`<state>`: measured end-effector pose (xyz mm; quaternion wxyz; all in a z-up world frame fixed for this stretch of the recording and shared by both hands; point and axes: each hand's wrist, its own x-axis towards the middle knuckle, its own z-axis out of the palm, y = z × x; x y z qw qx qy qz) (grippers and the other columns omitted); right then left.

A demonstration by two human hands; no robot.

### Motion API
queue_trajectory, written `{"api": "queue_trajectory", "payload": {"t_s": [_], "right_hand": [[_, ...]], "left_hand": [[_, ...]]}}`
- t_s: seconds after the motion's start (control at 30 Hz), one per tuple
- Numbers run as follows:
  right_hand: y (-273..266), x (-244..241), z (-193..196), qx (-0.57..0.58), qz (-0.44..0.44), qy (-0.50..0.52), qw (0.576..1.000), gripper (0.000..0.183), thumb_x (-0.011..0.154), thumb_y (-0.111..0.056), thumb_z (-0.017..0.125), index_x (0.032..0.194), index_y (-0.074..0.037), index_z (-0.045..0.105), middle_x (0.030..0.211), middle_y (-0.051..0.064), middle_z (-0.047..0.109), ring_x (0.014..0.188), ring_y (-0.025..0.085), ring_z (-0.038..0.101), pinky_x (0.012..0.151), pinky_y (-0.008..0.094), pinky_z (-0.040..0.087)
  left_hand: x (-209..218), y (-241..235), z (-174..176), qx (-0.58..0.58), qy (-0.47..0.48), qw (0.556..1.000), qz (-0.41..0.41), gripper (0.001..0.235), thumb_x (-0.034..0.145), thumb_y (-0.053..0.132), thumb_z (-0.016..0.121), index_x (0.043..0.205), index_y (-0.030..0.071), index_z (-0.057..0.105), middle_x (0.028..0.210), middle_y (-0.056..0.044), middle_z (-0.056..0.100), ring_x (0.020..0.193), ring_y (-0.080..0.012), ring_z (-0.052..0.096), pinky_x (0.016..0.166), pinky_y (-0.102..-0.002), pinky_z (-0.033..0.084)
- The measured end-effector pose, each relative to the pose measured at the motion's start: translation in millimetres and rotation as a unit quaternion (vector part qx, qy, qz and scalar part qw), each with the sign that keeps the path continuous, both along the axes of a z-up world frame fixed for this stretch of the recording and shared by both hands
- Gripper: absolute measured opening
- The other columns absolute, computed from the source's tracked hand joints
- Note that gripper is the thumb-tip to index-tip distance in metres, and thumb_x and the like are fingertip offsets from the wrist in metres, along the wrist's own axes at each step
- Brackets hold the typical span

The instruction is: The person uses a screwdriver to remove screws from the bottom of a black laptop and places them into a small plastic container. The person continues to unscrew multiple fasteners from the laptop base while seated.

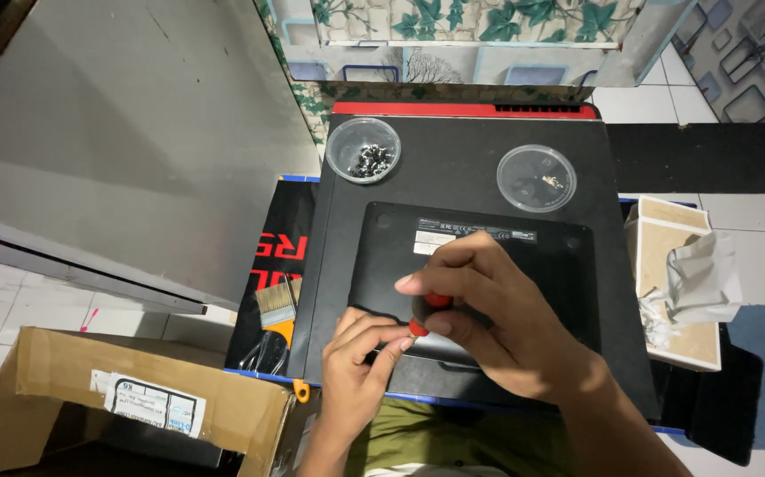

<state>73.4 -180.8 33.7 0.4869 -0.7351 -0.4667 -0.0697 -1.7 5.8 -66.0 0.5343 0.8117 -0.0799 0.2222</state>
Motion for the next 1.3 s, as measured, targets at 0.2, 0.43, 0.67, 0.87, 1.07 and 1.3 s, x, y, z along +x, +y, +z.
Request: {"api": "queue_trajectory", "payload": {"t_s": [0.2,0.43,0.67,0.87,1.07,1.3], "right_hand": [[-3,-1,-1,0.023,0.009,0.052,0.998,0.025,0.105,-0.016,0.054,0.128,-0.01,0.062,0.119,0.011,0.053,0.089,0.019,0.068,0.085,0.031,0.061],[-10,4,3,0.009,0.032,0.027,0.999,0.028,0.108,-0.022,0.046,0.126,-0.01,0.063,0.116,0.01,0.06,0.108,0.023,0.063,0.094,0.035,0.054],[-20,8,4,0.007,0.048,0.06,0.997,0.03,0.107,-0.013,0.044,0.13,-0.006,0.062,0.125,0.015,0.066,0.117,0.029,0.066,0.102,0.04,0.054],[-21,7,5,0.013,0.062,0.042,0.997,0.032,0.109,-0.018,0.04,0.131,-0.005,0.061,0.129,0.015,0.069,0.121,0.031,0.069,0.106,0.042,0.055],[-14,1,10,-0.015,0.019,-0.022,0.999,0.041,0.109,-0.032,0.039,0.126,-0.007,0.066,0.126,0.009,0.073,0.113,0.026,0.072,0.101,0.037,0.055],[-13,-13,16,-0.076,0.013,-0.048,0.996,0.067,0.114,-0.04,0.01,0.136,-0.003,0.061,0.138,0.016,0.066,0.127,0.03,0.068,0.11,0.041,0.045]], "left_hand": [[-1,-2,3,0.04,-0.002,0.999,0.002,0.014,0.096,0.021,0.066,0.089,0.012,0.073,0.089,0.002,0.074,0.086,-0.018,0.06,0.082,-0.033,0.043],[-2,-11,0,0.001,-0.014,0.999,0.034,0.008,0.089,0.02,0.075,0.088,0.013,0.077,0.087,0.001,0.075,0.086,-0.0193,0.06,0.079,-0.031,0.045],[-3,-11,-7,-0.017,-0.009,0.999,0.038,0.007,0.086,0.018,0.08,0.089,0.012,0.079,0.087,0.001,0.076,0.087,-0.0179,0.062,0.078,-0.028,0.051],[-1,-9,-8,0.003,0.002,1.0,0.009,0.01,0.091,0.017,0.073,0.094,0.01,0.08,0.092,0.0,0.075,0.088,-0.021,0.057,0.084,-0.032,0.046],[1,-9,-7,0.036,-0.004,0.999,-0.001,0.017,0.095,0.028,0.066,0.091,0.015,0.077,0.094,0.002,0.074,0.092,-0.02,0.061,0.087,-0.034,0.041],[2,-7,-22,0.051,-0.013,0.999,0.004,0.022,0.089,0.021,0.072,0.074,0.007,0.064,0.088,-0.006,0.072,0.097,-0.0211,0.064,0.092,-0.031,0.044]]}}
